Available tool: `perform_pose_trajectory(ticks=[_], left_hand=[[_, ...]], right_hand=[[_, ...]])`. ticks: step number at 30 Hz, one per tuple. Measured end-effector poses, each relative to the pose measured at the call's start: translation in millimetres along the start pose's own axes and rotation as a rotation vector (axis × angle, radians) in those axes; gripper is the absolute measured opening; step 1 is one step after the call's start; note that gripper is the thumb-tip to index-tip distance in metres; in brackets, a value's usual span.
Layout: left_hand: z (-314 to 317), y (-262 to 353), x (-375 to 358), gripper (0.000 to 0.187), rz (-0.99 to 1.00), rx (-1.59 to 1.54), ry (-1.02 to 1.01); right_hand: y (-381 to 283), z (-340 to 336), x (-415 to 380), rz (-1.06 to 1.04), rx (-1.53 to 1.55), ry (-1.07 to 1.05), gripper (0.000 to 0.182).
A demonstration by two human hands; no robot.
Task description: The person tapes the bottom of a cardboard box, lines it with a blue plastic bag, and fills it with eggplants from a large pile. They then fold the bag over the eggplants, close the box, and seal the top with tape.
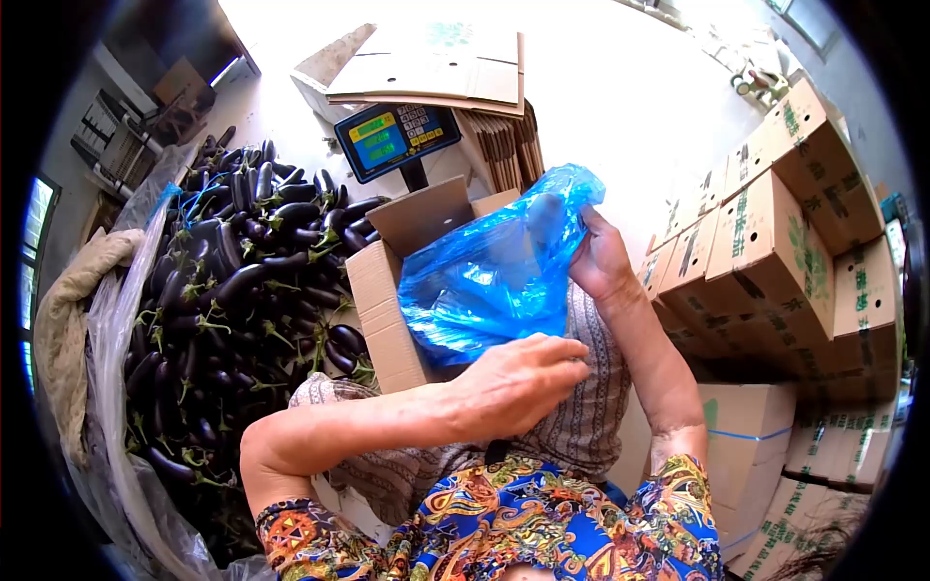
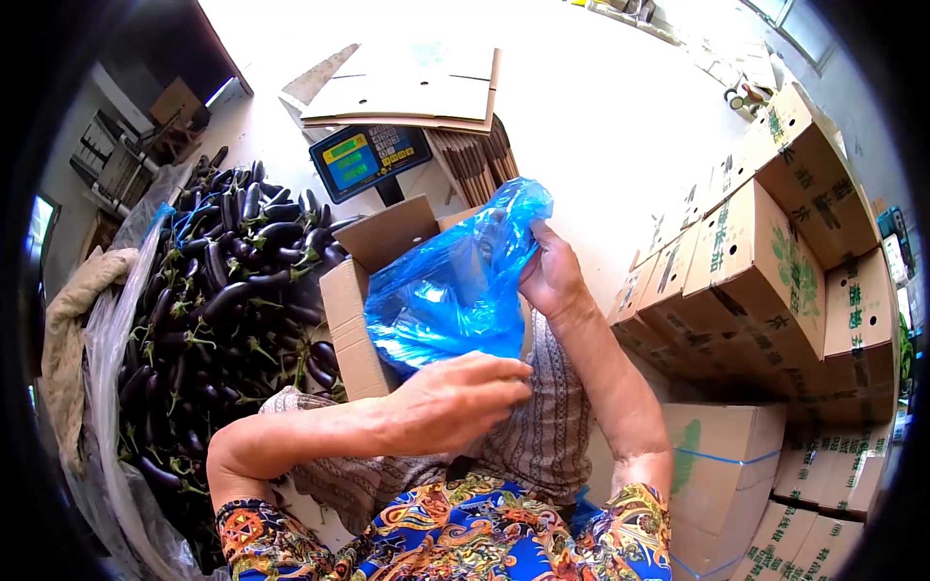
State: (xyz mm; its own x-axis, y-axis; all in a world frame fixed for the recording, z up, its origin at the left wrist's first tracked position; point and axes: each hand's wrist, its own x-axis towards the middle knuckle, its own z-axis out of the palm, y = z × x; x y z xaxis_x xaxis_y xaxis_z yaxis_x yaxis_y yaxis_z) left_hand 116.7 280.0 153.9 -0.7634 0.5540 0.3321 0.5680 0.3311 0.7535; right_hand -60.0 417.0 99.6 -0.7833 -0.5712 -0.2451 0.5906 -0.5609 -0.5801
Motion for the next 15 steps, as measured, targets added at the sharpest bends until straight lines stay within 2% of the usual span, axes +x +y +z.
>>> perform_pose_trajectory(ticks=[2,3,4,6,8,9,12,13,14,15], left_hand=[[-16,2,11,0.039,-0.104,0.117,0.331],[-27,-5,14,0.044,-0.343,-0.044,0.449],[-38,-14,21,0.053,-0.474,-0.057,0.593],[-50,-25,27,0.063,-0.512,0.071,0.724],[-41,-33,30,0.071,-0.49,0.139,0.659],[-36,-39,32,0.056,-0.454,0.219,0.649],[-35,-70,28,0.037,-0.495,-0.094,0.622],[-39,-73,25,0.019,-0.436,-0.094,0.674],[-43,-75,25,0.016,-0.428,-0.397,0.773],[-50,-74,18,0.013,-0.456,-0.478,0.76]], right_hand=[[-1,-4,0,0.053,0.011,-0.068,0.042],[2,-2,-3,0.033,-0.045,-0.048,0.041],[4,5,-8,0.018,-0.049,-0.037,0.04],[5,17,-14,-0.011,-0.062,-0.019,0.038],[8,23,-15,-0.018,-0.036,-0.066,0.037],[9,27,-16,-0.012,-0.04,-0.084,0.037],[12,30,-15,-0.012,-0.046,-0.199,0.038],[10,27,-13,-0.013,-0.061,-0.199,0.038],[8,24,-12,-0.016,-0.075,-0.199,0.039],[4,19,-11,-0.021,-0.067,-0.181,0.038]])
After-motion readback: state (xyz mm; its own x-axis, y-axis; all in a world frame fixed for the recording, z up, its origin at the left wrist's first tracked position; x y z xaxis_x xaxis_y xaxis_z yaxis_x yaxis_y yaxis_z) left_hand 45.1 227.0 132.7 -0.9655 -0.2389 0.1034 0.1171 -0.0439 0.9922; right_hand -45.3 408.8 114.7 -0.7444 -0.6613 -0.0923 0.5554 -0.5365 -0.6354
